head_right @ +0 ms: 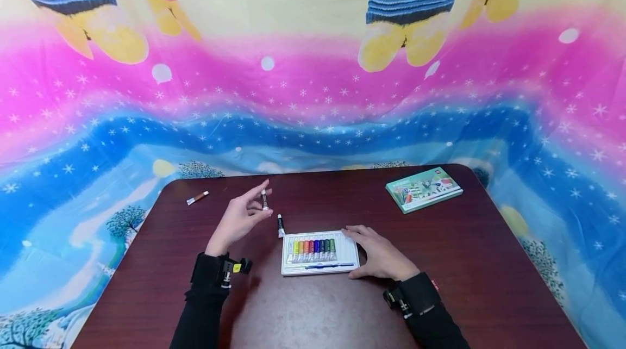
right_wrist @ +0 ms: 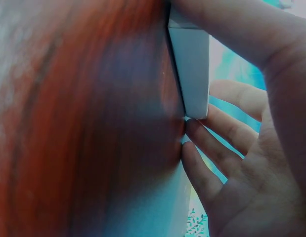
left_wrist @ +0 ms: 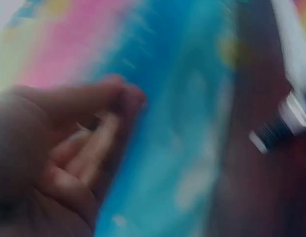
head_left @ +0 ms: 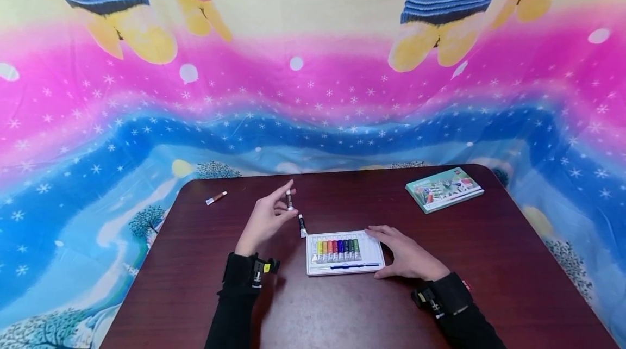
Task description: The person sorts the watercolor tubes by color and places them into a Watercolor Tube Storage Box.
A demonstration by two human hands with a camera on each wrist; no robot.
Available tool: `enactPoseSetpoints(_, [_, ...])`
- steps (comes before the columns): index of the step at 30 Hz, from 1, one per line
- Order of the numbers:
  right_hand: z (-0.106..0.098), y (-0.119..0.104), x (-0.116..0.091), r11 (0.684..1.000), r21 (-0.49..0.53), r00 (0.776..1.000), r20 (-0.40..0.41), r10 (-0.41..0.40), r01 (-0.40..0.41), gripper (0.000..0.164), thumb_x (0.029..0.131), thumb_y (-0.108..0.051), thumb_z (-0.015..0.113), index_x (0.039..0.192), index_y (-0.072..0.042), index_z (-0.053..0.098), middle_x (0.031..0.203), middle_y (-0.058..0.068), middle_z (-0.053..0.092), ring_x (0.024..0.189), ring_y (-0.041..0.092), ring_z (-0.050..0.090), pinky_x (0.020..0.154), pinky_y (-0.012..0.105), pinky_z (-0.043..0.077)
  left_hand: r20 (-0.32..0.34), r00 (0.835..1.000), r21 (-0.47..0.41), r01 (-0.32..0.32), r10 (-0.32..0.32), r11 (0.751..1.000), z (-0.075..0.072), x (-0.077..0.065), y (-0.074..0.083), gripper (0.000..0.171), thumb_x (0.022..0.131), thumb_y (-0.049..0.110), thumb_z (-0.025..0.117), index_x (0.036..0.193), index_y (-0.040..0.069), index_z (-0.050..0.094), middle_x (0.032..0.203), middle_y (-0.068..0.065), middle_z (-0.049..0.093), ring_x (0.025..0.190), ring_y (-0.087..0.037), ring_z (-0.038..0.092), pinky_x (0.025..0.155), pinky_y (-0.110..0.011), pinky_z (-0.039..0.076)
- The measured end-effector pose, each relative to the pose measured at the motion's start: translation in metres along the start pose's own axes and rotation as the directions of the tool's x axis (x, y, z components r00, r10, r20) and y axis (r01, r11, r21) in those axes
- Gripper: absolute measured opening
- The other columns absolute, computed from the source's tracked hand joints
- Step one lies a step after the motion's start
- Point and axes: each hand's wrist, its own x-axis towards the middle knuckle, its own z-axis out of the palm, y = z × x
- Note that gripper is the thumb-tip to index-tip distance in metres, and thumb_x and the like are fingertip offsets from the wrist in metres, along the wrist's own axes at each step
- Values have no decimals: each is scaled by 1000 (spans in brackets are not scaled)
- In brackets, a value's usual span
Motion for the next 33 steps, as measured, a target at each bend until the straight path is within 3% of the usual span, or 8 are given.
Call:
enactPoseSetpoints(3, [-1, -1, -1, 1000, 1, 1000, 5, 3, -3, 104, 75, -47, 92, 161, -19, 40, 161, 9, 41, 143, 32, 44, 105, 54, 50, 16, 994, 194, 100, -105, 976, 8, 2, -31, 72, 89, 3, 80, 154, 9, 50, 123, -15, 70, 86, -14, 69, 74, -27, 59])
enactPoseSetpoints(7, [0, -2, -1, 1000, 5, 1000, 4, 9, -9, 104, 74, -46, 93, 160, -19, 40, 160, 9, 42, 141, 31, 45, 104, 53, 51, 76, 981, 318, 144, -177, 937, 15, -2, -57, 68, 86, 6, 85, 147, 3, 56, 120, -13, 64, 83, -13, 65, 74, -32, 57])
enactPoseSetpoints(13, [0, 0, 0, 1000, 1, 1000, 0, 4, -4, 105, 74, -48, 92, 161, -20, 40, 161, 9, 41, 142, 32, 44, 104, 54, 50, 121, 966, 384, 168, -230, 908, 17, -4, -55, 72, 87, 17, 85, 149, 0, 53, 124, -11, 51, 89, -15, 59, 82, -35, 54])
enactPoseSetpoints(18, [0, -1, 0, 1000, -11, 1000, -4, -1, 1, 104, 74, -48, 93, 160, -19, 42, 160, 10, 43, 144, 34, 44, 106, 56, 49, 83, 972, 340, 179, -219, 923, 8, -6, -56, 76, 89, 22, 84, 152, 0, 49, 128, -15, 53, 91, -19, 65, 82, -37, 58])
enactPoseSetpoints(22, [0, -2, 0, 1000, -11, 1000, 5, 2, -2, 104, 74, -47, 93, 160, -18, 42, 160, 10, 43, 143, 33, 45, 106, 55, 49, -64, 982, 358, 191, -180, 914, -12, -4, -67, 77, 93, 24, 80, 156, 2, 43, 134, -21, 57, 101, -31, 68, 88, -47, 58])
enactPoseSetpoints(27, [-1, -3, -1, 1000, 4, 1000, 0, 3, -3, 104, 74, -46, 93, 160, -17, 42, 160, 10, 43, 142, 33, 45, 106, 55, 49, -252, 954, 463, 268, -164, 845, -62, 0, -93, 79, 98, 19, 70, 163, 5, 28, 149, -28, 50, 133, -49, 51, 107, -66, 44])
enactPoseSetpoints(30, [-2, -3, -1, 1000, 1, 1000, -8, 0, 0, 104, 74, -45, 93, 160, -18, 42, 160, 10, 43, 142, 33, 45, 105, 55, 50, -243, 949, 545, 303, -198, 782, -91, -3, -110, 73, 101, 16, 63, 163, 1, 26, 160, -32, 36, 146, -54, 34, 116, -69, 32])
enactPoseSetpoints(33, [-1, -2, 0, 1000, 2, 1000, -5, -1, 1, 104, 74, -45, 93, 160, -18, 42, 160, 10, 43, 142, 32, 45, 105, 55, 50, -163, 946, 615, 318, -279, 722, -111, -10, -119, 66, 105, 15, 57, 161, -4, 28, 163, -35, 26, 149, -55, 27, 119, -70, 25])
